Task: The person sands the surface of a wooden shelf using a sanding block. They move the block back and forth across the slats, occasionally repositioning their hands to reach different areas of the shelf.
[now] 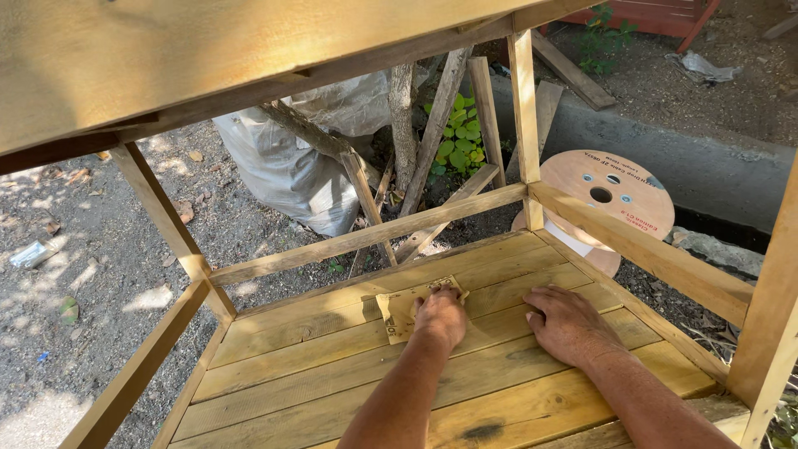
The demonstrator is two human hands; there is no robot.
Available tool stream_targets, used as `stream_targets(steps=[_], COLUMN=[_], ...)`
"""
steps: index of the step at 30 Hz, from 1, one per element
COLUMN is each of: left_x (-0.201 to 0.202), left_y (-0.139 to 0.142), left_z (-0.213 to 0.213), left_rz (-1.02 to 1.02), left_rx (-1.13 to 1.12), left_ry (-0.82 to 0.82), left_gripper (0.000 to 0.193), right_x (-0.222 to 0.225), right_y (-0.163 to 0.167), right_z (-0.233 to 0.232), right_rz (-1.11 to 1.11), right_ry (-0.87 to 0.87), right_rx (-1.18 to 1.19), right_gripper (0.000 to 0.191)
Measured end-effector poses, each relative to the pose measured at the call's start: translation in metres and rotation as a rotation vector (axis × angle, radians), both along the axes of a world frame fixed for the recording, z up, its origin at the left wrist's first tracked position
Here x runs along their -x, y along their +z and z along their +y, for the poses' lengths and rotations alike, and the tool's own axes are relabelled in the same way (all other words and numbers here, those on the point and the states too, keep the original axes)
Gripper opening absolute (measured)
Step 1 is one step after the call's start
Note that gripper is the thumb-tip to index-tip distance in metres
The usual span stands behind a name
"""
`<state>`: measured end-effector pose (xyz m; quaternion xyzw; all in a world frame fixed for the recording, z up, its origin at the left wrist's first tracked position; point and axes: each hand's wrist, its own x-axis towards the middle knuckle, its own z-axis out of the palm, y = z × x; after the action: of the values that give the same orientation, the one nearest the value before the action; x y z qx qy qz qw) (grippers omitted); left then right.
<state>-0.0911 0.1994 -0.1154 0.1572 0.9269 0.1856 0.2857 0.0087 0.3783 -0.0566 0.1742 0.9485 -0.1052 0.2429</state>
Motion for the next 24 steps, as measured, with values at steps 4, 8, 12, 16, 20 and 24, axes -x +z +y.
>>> stream_targets(steps=[4, 8, 12, 16, 20, 24], left_x=[-0.042, -0.049, -0.009, -0.001, -0.037, -0.03], left_y=[0.014, 0.019, 0.006, -0.004, -0.001, 0.0], left_z=[-0.017, -0.015, 0.028, 0.038, 0.015, 0.028], left_rz=[-0.039, -0.025, -0.079, 0.041, 0.001, -0.018], left_rx=[0.031, 0.038, 0.124, 0.107, -0.063, 0.01], left_ry=[-0.139, -0.202, -0.169, -0.215, -0.112, -0.137], left_gripper=[0.038, 0.038, 0.054, 0.055, 0.051, 0.048], right_x=[0.001, 0.0, 0.0, 0.002, 0.002, -0.001], right_y=[-0.001, 0.0, 0.002, 0.005, 0.004, 0.002], right_z=[0.002, 0.001, -0.002, -0.002, -0.001, -0.001], right_rz=[0.005, 0.015, -0.013, 0.022, 0.004, 0.027], right_ry=[0.005, 0.01, 0.016, 0.012, -0.021, 0.024], right_rx=[-0.003, -0.003, -0.006, 0.003, 0.02, 0.008], right_gripper=[0.047, 0.047, 0.046, 0.045, 0.046, 0.045])
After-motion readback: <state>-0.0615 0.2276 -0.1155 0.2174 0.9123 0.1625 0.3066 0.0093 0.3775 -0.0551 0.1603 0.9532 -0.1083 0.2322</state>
